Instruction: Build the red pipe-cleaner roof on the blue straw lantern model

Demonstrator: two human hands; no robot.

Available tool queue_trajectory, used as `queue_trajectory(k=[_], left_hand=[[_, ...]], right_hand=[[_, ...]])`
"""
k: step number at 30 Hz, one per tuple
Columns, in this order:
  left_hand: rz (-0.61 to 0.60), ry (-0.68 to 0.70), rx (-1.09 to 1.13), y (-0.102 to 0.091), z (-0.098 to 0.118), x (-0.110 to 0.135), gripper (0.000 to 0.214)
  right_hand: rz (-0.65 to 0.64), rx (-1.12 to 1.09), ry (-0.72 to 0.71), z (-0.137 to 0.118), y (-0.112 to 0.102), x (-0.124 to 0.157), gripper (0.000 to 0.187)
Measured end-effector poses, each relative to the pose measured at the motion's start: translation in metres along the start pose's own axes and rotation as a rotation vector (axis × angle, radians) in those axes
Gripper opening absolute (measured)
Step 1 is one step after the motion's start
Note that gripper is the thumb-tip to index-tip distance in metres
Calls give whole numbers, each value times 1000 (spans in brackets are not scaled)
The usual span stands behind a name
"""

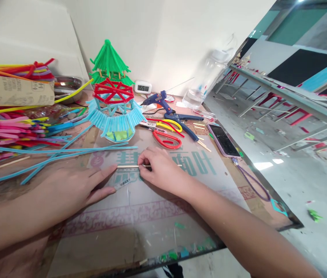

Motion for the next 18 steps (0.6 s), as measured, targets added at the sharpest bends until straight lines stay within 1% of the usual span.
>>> queue_trajectory(k=[8, 18], left_hand=[[7, -6, 29, 0, -1, 0, 47], [17, 8, -17, 1, 0, 0, 48]], right_hand=[[7, 3, -10, 0, 0, -1, 10], [14, 1, -15, 0, 0, 0, 9]])
Point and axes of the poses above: each hand's wrist, its own x-axis away from the middle knuckle, its own y-axis out of the palm, z = x × y, the point moved 8 cm from there along -x, towards the middle knuckle, and after that the axes turned 6 degrees about y, right-handed, at the moved point
